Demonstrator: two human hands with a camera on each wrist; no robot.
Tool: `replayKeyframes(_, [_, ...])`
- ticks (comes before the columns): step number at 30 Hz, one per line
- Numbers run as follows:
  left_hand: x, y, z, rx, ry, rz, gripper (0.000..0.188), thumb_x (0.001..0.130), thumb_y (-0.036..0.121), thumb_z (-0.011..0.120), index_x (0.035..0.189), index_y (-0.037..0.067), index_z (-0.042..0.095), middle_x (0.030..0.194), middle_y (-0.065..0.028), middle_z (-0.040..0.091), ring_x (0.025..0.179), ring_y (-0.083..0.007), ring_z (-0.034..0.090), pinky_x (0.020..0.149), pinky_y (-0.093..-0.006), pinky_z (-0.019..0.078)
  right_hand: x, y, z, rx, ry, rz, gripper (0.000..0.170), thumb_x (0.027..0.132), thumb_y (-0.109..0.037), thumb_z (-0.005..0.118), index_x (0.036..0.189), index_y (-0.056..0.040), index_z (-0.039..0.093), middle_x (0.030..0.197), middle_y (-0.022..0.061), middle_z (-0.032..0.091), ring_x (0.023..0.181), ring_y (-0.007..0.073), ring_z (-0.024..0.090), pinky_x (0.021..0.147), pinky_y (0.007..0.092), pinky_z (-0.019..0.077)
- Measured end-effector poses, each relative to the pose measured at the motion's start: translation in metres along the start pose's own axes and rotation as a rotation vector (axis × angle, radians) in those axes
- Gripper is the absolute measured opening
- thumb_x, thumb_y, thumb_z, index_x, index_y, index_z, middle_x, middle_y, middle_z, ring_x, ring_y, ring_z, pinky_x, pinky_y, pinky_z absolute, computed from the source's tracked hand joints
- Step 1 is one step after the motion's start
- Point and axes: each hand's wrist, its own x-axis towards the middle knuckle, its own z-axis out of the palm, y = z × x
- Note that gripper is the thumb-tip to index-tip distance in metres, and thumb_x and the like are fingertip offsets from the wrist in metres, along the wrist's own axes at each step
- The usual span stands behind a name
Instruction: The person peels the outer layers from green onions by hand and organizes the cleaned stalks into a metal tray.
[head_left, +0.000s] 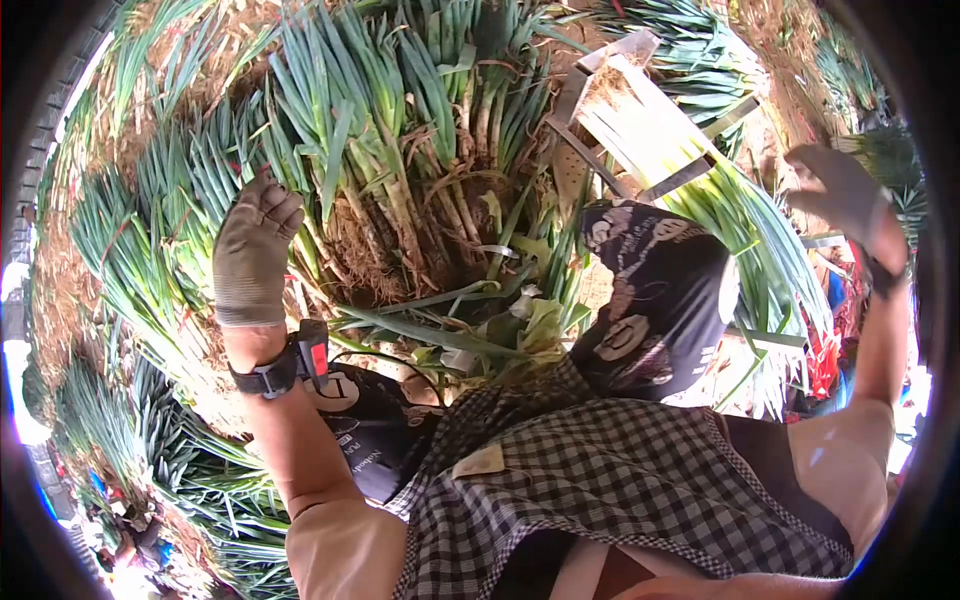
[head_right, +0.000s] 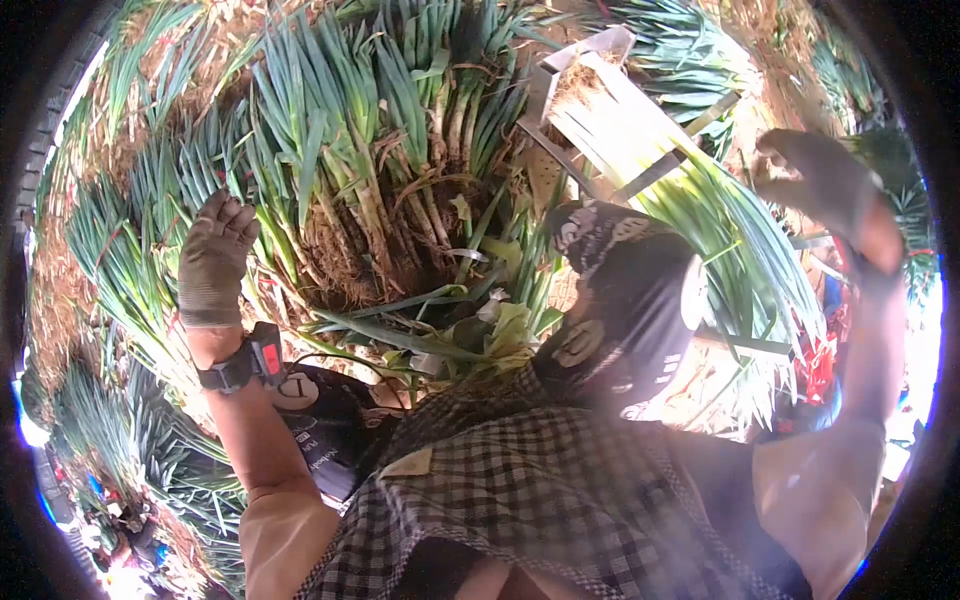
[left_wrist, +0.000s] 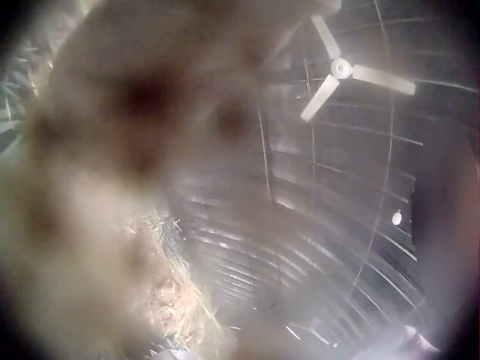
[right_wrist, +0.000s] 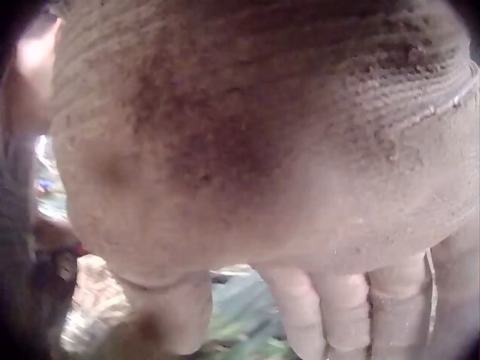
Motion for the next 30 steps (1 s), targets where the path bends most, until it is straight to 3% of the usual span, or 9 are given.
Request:
replayKeyframes(3, [-0.012,-0.007,-0.031,-0.022,-0.042,-0.041,0.040,0.094,0.022,0.048,0.124,-0.004,0.050,0.102,-0.0081,0.061,0.096,-0.0245,0.060,0.092,-0.0389,0.0448,-0.062,-0.099,-0.016,-0.070,0.186,-0.353,0.050,0.067,-0.023,0.077,0.112,-0.0065,0.063,0.104,0.0103,0.066,0.095,0.0269,0.062,0.087,0.0350,0.0449])
replayKeyframes(6, [-0.031,0.004,-0.031,-0.099,-0.027,0.014,0.036,0.096,0.021,0.047,0.121,-0.005,0.052,0.097,-0.0093,0.062,0.091,-0.0243,0.062,0.089,-0.0388,0.0470,-0.035,-0.197,-0.025,0.023,-0.177,-0.675,0.043,0.066,-0.026,0.079,0.104,-0.0083,0.067,0.092,0.0056,0.068,0.087,0.0257,0.063,0.081,0.0367,0.0465])
replayKeyframes(8, [-0.042,0.013,-0.029,-0.021,0.052,0.063,0.034,0.099,0.021,0.046,0.118,-0.006,0.054,0.093,-0.0100,0.063,0.086,-0.0226,0.063,0.085,-0.0363,0.0492,0.023,-0.225,0.023,0.018,-0.124,-0.893,0.040,0.076,-0.038,0.072,0.102,-0.0084,0.064,0.086,0.0078,0.067,0.076,0.0292,0.064,0.070,0.0410,0.0491])
replayKeyframes(11, [-0.056,0.021,-0.032,0.005,0.191,0.057,0.032,0.099,0.020,0.047,0.116,-0.006,0.055,0.090,-0.0096,0.063,0.082,-0.0196,0.064,0.080,-0.0331,0.0522,0.144,-0.319,0.100,0.095,-0.406,-0.791,0.039,0.088,-0.044,0.055,0.092,-0.0059,0.058,0.075,0.0116,0.062,0.070,0.0305,0.062,0.068,0.0438,0.0468])
replayKeyframes(18, [-0.065,0.022,-0.058,0.024,0.327,0.027,0.031,0.096,0.019,0.051,0.116,-0.006,0.055,0.093,-0.0103,0.063,0.084,-0.0215,0.064,0.081,-0.0345,0.0519,0.298,-0.492,0.239,0.190,-0.181,-0.372,0.060,0.081,-0.054,0.061,0.094,0.0044,0.064,0.087,0.0196,0.067,0.078,0.0305,0.067,0.070,0.0406,0.0533])
replayKeyframes(22, [-0.060,0.022,-0.064,-0.005,0.288,0.011,0.035,0.097,0.017,0.046,0.121,-0.008,0.050,0.097,-0.0115,0.061,0.090,-0.0246,0.062,0.087,-0.0378,0.0504,0.330,-0.517,0.259,0.096,-0.124,-0.344,0.039,0.079,-0.038,0.066,0.089,0.0004,0.064,0.082,0.0149,0.067,0.075,0.0250,0.067,0.068,0.0372,0.0548])
replayKeyframes(26, [-0.056,0.023,-0.057,-0.010,0.325,0.029,0.030,0.095,0.018,0.053,0.115,-0.004,0.056,0.092,-0.0094,0.063,0.083,-0.0212,0.063,0.080,-0.0346,0.0509,0.331,-0.482,0.221,0.836,-0.382,-0.087,0.016,0.082,-0.020,0.060,0.079,-0.0048,0.061,0.064,0.0027,0.050,0.050,0.0112,0.042,0.045,0.0254,0.0376])
replayKeyframes(27, [-0.056,0.023,-0.056,0.011,0.339,0.019,0.030,0.094,0.018,0.054,0.115,-0.004,0.056,0.092,-0.0092,0.063,0.083,-0.0210,0.063,0.080,-0.0343,0.0508,0.319,-0.465,0.218,0.612,-0.291,-0.376,0.015,0.084,-0.019,0.060,0.083,-0.0039,0.061,0.064,0.0025,0.050,0.050,0.0115,0.044,0.046,0.0257,0.0390])
replayKeyframes(30, [-0.055,0.020,-0.052,0.042,0.338,0.027,0.030,0.094,0.019,0.055,0.115,-0.002,0.057,0.091,-0.0084,0.064,0.082,-0.0200,0.063,0.078,-0.0325,0.0507,0.236,-0.430,0.209,0.955,-0.294,-0.451,0.018,0.088,-0.018,0.059,0.096,-0.0023,0.060,0.066,0.0032,0.055,0.053,0.0128,0.051,0.048,0.0265,0.0425])
